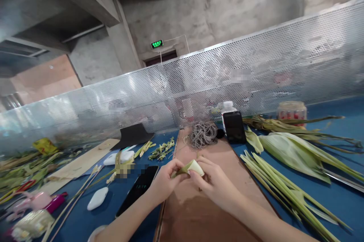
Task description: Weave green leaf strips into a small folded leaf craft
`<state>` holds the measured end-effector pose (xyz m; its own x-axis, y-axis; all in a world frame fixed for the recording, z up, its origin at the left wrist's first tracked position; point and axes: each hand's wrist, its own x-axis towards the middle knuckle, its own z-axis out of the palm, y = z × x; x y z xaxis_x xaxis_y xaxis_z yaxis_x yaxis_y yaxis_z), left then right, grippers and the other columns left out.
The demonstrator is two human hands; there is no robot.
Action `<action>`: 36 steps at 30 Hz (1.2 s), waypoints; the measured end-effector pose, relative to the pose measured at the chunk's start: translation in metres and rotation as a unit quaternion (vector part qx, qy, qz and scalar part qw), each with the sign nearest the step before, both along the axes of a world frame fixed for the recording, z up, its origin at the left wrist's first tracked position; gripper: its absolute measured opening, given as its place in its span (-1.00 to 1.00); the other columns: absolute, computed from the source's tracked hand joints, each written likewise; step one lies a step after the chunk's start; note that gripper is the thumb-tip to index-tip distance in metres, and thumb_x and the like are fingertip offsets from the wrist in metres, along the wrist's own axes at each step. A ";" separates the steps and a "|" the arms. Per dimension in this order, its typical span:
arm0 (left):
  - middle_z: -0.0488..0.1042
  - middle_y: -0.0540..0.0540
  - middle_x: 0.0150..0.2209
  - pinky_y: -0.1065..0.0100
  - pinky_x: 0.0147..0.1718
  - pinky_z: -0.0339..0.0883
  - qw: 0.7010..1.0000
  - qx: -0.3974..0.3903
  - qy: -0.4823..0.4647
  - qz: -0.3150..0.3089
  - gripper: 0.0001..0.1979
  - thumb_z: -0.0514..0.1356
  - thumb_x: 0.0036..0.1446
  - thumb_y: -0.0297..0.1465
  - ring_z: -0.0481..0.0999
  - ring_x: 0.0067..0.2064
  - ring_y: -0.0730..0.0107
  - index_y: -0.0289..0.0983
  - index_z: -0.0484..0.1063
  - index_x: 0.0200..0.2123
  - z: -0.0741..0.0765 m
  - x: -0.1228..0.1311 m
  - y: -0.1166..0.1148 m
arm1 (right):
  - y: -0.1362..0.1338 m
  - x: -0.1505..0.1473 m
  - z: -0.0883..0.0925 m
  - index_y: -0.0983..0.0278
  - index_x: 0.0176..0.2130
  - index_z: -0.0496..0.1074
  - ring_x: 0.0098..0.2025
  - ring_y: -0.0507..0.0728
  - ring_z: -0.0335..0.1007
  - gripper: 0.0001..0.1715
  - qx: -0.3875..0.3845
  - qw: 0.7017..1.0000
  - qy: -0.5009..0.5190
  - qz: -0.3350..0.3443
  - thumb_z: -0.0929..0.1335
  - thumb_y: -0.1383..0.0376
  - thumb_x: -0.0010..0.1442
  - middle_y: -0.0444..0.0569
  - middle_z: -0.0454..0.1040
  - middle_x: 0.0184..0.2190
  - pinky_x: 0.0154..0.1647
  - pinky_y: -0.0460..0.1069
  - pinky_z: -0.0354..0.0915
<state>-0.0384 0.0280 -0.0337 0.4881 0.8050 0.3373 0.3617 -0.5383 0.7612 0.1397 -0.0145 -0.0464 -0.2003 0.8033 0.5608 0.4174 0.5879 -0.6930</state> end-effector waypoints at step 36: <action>0.53 -0.23 -0.27 0.29 -0.34 0.43 0.914 -0.366 -0.127 -0.120 -0.69 0.31 -0.05 -0.38 0.57 -0.34 0.27 -0.38 0.42 -0.21 0.003 0.008 -0.009 | 0.010 0.008 -0.018 0.29 0.02 0.38 -0.36 0.05 0.35 -0.54 0.095 0.987 -0.104 -0.072 0.14 0.47 0.21 0.04 0.32 -0.30 -0.35 -0.06 0.37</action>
<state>-0.0305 0.0186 -0.0306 0.6605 0.7410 -0.1212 0.0612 0.1078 0.9923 0.1475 -0.0044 -0.0645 -0.2188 0.7159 0.6630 0.6273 0.6237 -0.4664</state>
